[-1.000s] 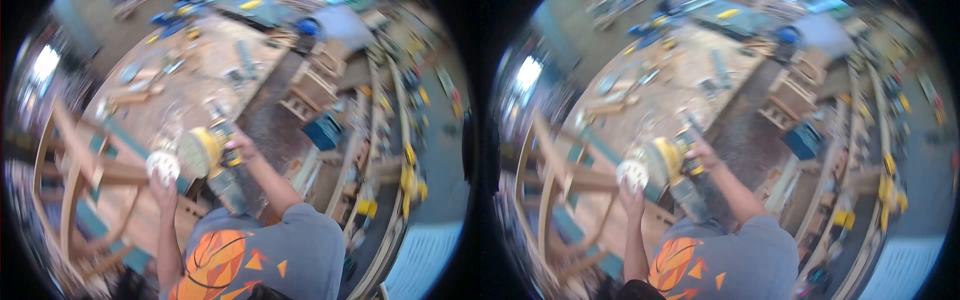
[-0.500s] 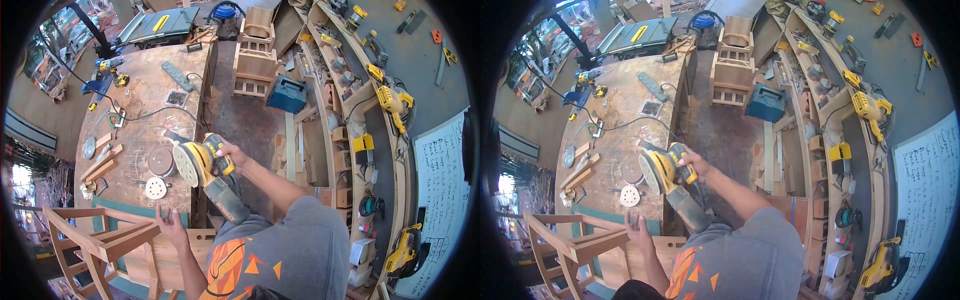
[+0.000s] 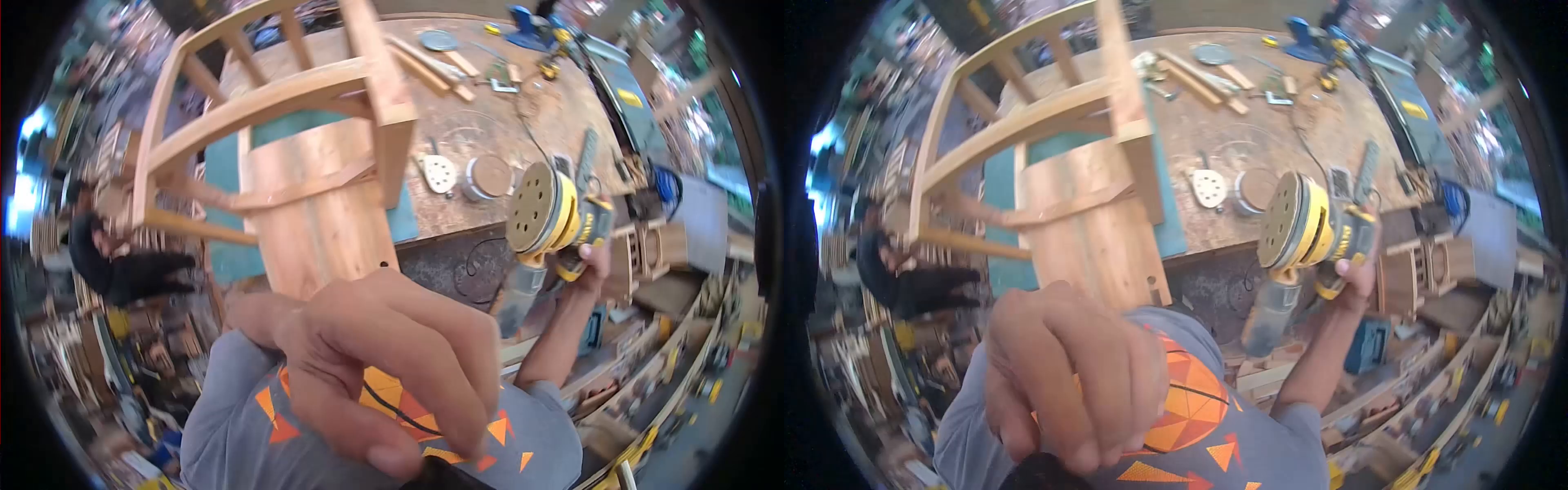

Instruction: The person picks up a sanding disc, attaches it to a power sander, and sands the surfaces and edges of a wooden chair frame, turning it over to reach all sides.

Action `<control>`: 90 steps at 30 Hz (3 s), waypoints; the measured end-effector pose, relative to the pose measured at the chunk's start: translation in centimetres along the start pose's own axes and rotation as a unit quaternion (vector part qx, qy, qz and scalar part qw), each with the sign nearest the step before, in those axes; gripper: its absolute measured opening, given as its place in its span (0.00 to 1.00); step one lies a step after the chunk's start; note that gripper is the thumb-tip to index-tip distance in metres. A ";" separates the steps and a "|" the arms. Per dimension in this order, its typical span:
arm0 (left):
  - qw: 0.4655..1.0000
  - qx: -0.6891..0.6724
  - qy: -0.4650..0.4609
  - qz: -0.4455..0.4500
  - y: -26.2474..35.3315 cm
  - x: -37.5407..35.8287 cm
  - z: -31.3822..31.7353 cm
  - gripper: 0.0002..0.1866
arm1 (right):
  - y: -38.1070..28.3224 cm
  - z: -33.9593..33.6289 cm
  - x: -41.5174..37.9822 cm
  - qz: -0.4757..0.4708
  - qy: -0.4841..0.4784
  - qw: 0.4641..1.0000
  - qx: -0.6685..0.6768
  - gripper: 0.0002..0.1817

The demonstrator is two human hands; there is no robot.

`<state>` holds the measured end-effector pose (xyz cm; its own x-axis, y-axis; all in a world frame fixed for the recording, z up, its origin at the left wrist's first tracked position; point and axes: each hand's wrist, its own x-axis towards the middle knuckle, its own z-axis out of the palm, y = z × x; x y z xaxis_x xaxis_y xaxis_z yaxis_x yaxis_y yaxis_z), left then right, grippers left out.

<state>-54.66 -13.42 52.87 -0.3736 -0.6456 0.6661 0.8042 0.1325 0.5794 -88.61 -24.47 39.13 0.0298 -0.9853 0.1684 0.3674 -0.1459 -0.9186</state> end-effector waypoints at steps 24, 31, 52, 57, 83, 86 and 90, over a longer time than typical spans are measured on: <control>0.416 0.729 0.540 -0.059 26.9 -19.8 -16.1 0.29 | -7.3 34.0 21.7 -0.157 -0.489 0.596 -0.617 0.44; 0.453 0.716 0.449 -0.284 26.6 -20.9 -19.3 0.42 | -6.2 35.6 22.4 -0.155 -0.441 0.573 -0.673 0.41; 0.433 0.715 0.457 -0.303 26.4 -20.4 -18.3 0.48 | -3.8 35.7 23.4 -0.217 -0.355 0.572 -0.707 0.38; 0.410 0.730 0.449 -0.312 26.5 -20.6 -18.4 0.47 | -4.4 36.3 21.5 -0.257 -0.375 0.561 -0.692 0.38; 0.450 0.707 0.462 -0.289 26.6 -20.9 -18.7 0.44 | -4.2 36.9 21.4 -0.284 -0.369 0.548 -0.695 0.38; 0.430 0.723 0.453 -0.296 26.5 -21.6 -18.7 0.43 | -3.9 36.2 22.7 -0.230 -0.354 0.575 -0.701 0.37; 0.431 0.728 0.467 -0.256 26.4 -21.4 -18.7 0.46 | -6.6 35.4 19.8 -0.227 -0.386 0.509 -0.735 0.37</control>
<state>-16.84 -10.15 45.13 0.5674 -0.8014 0.1895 -0.6705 -0.3161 0.6712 -57.59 -39.87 61.20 0.8163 -0.5752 0.0519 -0.5774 -0.8106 0.0980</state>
